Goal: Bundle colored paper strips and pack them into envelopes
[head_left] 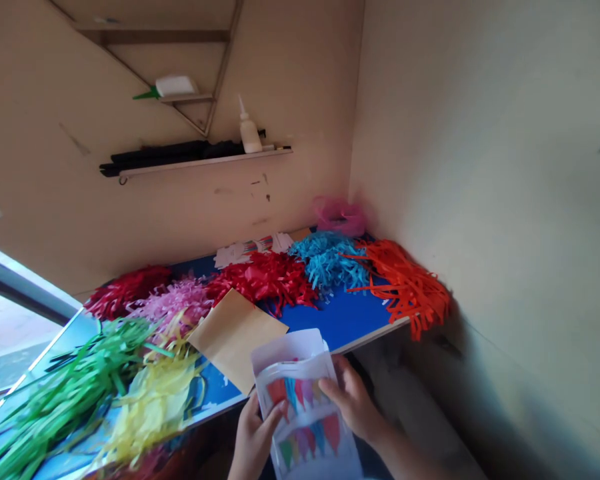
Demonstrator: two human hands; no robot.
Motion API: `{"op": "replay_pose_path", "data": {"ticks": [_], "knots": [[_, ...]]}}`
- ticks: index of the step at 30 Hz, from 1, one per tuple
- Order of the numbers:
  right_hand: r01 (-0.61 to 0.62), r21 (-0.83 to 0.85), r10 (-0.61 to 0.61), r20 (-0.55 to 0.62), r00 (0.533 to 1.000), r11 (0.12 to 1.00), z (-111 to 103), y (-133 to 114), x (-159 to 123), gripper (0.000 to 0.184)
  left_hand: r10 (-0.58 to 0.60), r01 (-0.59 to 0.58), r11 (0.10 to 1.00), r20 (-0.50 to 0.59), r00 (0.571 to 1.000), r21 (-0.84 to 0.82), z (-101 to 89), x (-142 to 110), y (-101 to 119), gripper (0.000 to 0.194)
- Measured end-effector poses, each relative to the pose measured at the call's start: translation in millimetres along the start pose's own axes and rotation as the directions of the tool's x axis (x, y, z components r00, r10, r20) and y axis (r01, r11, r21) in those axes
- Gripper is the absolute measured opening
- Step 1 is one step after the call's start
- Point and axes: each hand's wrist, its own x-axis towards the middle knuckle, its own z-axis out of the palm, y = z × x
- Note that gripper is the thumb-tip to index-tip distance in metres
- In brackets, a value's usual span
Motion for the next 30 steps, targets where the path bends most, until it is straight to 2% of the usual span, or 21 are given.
{"op": "replay_pose_path", "data": {"ticks": [2, 4, 7, 9, 10, 13, 15, 17, 19, 26, 30], "knots": [[0.011, 0.056, -0.011, 0.008, 1.0, 0.998, 0.7, 1.1, 7.4, 0.038, -0.007, 0.007, 1.0, 0.043, 0.999, -0.006, 0.2, 4.5, -2.1, 0.045], [-0.001, 0.062, 0.003, -0.036, 0.999, 0.998, 2.8, 5.3, 11.9, 0.035, -0.041, 0.042, 0.999, 0.061, 0.997, -0.022, 1.6, 5.8, -3.5, 0.045], [-0.025, 0.057, 0.032, -0.119, 0.992, 0.998, 6.4, 15.9, 11.9, 0.032, -0.068, 0.065, 0.992, -0.032, 0.997, -0.106, 5.3, 5.1, -2.7, 0.048], [-0.028, 0.082, 0.04, -0.139, 0.99, 0.996, 6.9, 22.1, 9.1, 0.039, -0.042, 0.021, 0.985, -0.121, 0.992, -0.169, 7.5, 5.5, 0.9, 0.047], [-0.028, 0.097, 0.042, -0.141, 0.989, 0.995, 6.2, 23.9, 7.7, 0.045, -0.034, 0.008, 0.98, -0.127, 0.991, -0.201, 8.2, 6.3, 3.4, 0.045], [-0.03, 0.114, 0.042, -0.109, 0.993, 0.993, 0.5, 23.2, 5.8, 0.058, -0.027, 0.017, 0.955, -0.029, 0.999, -0.295, 8.4, 10.0, 11.3, 0.035], [-0.032, 0.097, 0.039, -0.076, 0.996, 0.995, -5.0, 19.1, 6.7, 0.056, 0.053, -0.059, 0.943, -0.027, 0.998, -0.326, 7.1, 12.3, 15.0, 0.035], [-0.037, 0.075, 0.042, -0.057, 0.997, 0.997, -10.2, 13.7, 8.6, 0.052, 0.163, -0.179, 0.934, -0.079, 0.983, -0.31, 5.0, 13.0, 16.4, 0.044], [-0.046, 0.074, 0.049, -0.042, 0.998, 0.996, -14.1, 8.4, 10.7, 0.049, 0.223, -0.24, 0.934, -0.094, 0.97, -0.264, 2.3, 11.7, 15.7, 0.048], [-0.073, 0.105, 0.066, 0.068, 0.996, 0.992, -17.6, 2.0, 15.3, 0.038, 0.254, -0.27, 0.958, -0.146, 0.956, -0.099, -11.2, 5.2, 9.8, 0.037], [0.008, 0.066, -0.014, 0.087, 0.996, 0.998, -21.5, -0.7, 23.5, 0.029, 0.304, -0.305, 0.952, -0.213, 0.929, 0.032, -17.9, 10.3, 13.4, 0.027]]}}
